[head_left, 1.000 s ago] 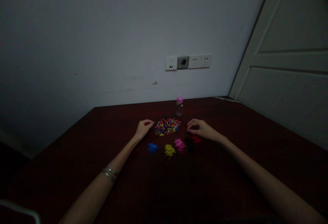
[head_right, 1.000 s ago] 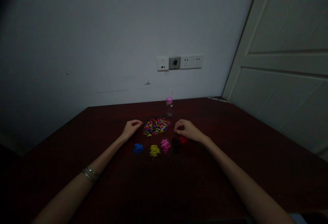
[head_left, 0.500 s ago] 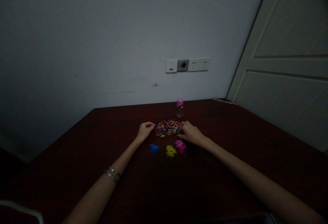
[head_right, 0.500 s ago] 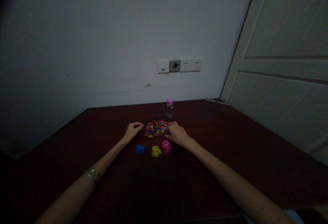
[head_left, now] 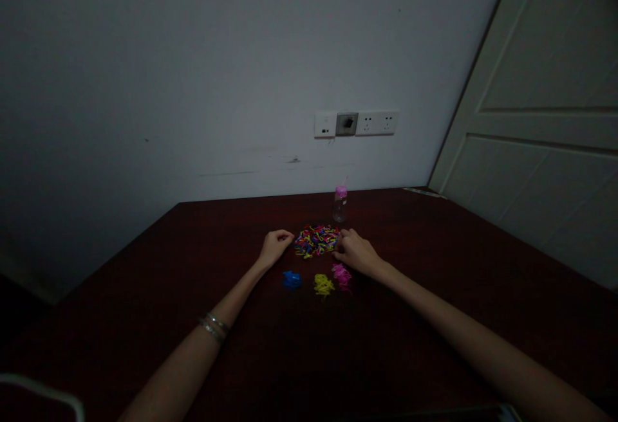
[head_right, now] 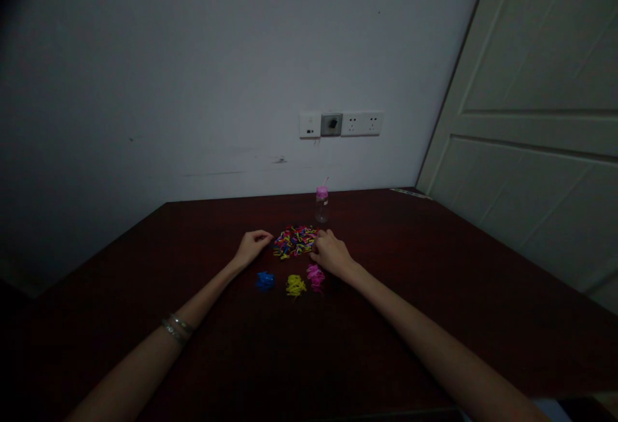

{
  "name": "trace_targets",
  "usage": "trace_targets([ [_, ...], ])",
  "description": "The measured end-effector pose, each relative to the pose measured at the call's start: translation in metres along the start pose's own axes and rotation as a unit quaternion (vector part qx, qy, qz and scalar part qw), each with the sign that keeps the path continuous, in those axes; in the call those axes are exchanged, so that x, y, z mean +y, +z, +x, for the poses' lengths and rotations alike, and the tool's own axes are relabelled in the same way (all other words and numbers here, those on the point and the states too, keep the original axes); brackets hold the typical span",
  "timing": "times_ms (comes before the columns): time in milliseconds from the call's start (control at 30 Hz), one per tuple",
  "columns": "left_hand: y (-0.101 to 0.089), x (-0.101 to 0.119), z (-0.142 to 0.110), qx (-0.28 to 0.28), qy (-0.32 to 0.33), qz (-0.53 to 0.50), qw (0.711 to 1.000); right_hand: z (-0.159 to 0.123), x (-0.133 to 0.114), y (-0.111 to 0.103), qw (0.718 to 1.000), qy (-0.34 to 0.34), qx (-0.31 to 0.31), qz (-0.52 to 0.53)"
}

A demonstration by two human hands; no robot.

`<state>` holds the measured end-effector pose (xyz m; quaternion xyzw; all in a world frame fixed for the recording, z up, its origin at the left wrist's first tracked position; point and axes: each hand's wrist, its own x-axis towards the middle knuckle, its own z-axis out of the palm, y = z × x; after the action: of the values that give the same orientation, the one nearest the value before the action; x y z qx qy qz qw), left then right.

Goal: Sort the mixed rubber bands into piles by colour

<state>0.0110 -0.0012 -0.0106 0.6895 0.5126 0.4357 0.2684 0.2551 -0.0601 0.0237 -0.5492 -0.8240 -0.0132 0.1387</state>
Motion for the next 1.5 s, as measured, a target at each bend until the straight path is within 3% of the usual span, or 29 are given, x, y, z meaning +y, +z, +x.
trace_targets([
  [333, 0.0, -0.002, 0.001, -0.005, -0.006, 0.006, 1.0, 0.0, -0.002, -0.002, 1.0, -0.003, -0.004, 0.011],
  [767, 0.001, -0.005, 0.002, -0.007, -0.008, 0.011, 1.0, -0.005, 0.028, -0.028, 0.985, -0.072, 0.025, 0.156],
  [967, 0.0, -0.003, 0.001, -0.012, -0.008, 0.013, 1.0, -0.027, 0.041, -0.041, 0.977, -0.099, 0.02, 0.187],
  [1233, 0.0, 0.002, 0.0, -0.012, -0.003, 0.025, 1.0, -0.065, 0.038, -0.044, 0.979, -0.105, -0.044, 0.169],
  [1500, 0.0, -0.001, 0.001, -0.013, -0.011, 0.022, 1.0, -0.074, 0.032, -0.045, 0.984, -0.09, -0.047, 0.148],
])
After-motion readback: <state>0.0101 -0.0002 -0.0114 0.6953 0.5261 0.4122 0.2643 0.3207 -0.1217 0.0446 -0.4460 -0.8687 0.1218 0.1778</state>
